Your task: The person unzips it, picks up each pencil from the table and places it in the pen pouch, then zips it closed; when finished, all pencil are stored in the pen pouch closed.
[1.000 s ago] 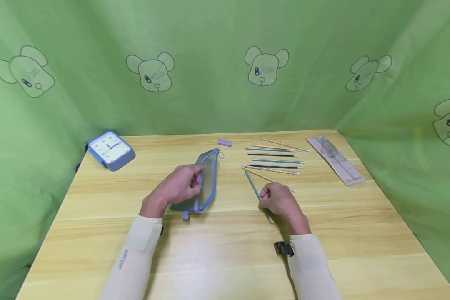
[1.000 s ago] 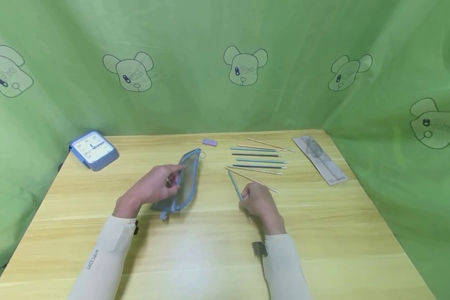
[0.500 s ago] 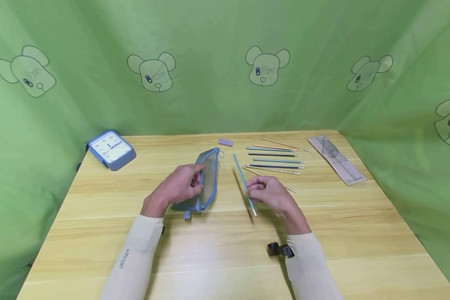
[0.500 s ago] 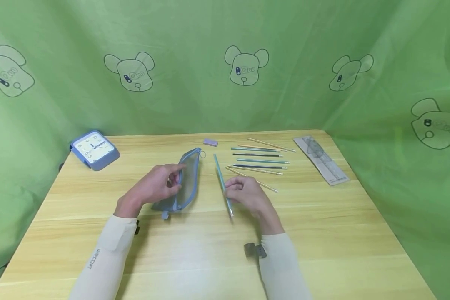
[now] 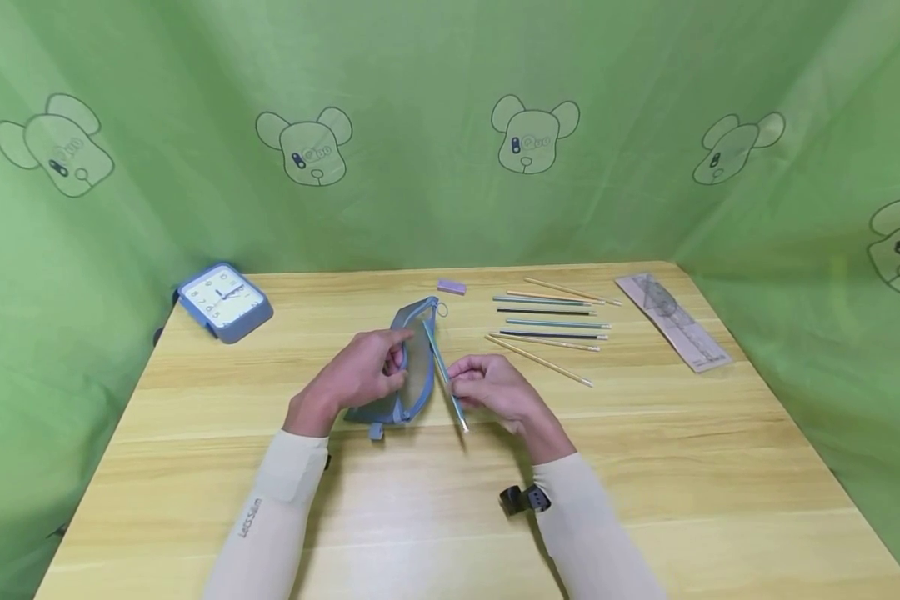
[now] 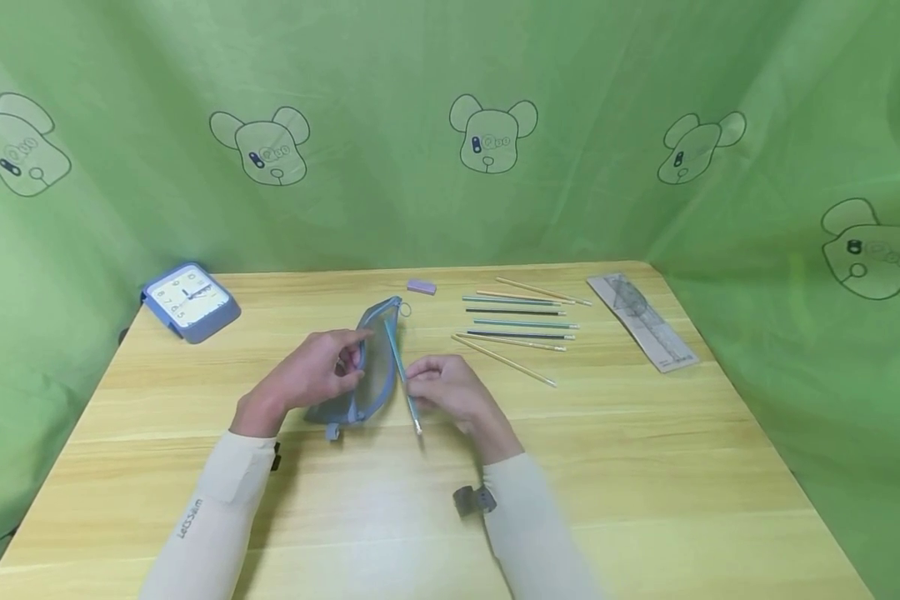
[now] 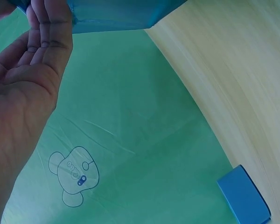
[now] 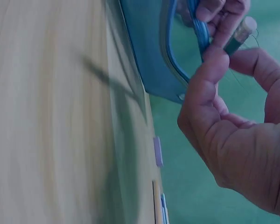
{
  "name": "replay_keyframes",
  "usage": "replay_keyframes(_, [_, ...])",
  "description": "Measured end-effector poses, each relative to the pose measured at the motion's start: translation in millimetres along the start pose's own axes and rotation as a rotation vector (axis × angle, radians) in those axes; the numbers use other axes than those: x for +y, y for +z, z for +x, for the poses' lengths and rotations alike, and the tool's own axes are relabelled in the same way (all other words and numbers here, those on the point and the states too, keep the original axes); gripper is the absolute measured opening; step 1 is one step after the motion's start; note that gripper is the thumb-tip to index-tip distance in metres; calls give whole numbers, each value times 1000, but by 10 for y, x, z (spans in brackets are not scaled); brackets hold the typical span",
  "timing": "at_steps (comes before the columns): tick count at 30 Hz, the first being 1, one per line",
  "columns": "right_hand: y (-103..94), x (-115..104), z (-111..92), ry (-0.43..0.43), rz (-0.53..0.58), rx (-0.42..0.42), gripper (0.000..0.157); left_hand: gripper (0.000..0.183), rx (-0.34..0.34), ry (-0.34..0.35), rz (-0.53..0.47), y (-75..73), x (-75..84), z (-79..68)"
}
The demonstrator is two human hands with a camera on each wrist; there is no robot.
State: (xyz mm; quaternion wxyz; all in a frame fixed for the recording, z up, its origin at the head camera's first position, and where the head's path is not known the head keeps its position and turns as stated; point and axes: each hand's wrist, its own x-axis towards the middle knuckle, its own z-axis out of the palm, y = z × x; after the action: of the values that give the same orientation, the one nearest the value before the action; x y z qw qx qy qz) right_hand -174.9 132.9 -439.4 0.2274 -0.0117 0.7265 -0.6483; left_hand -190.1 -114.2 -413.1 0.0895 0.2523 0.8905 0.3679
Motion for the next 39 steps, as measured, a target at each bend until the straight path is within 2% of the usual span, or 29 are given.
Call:
replay_keyframes(7, [211,-95,142,-18,65,126,26,67,-4,20,-14,24,7,17])
replay_keyframes(12, [339,-140,210,-35,29,206,23,67,5,27,-35,43,13,27])
replay_keyframes(17, [419,-180,247,-38,10,237,22,65,11,43,-26,73,6,48])
replay_keyframes(26, [482,-144,266,-74,-169,330,15,65,47,10,-43,108,-22,79])
replay_keyframes(30, [411,-110,206,-118,-144,305,15,65,64,-4,-59,88,-44,74])
replay_keyframes(33, [288,-88,164,-165,-166,287,15,66,79,-15,-79,65,-52,62])
replay_keyframes(36, [177,-76,129,-242,-271,236,14,66,99,-29,-93,45,-58,50])
replay_keyframes(39, [100,-64,80,-322,-417,117,10,66,116,-32,-102,62,-50,67])
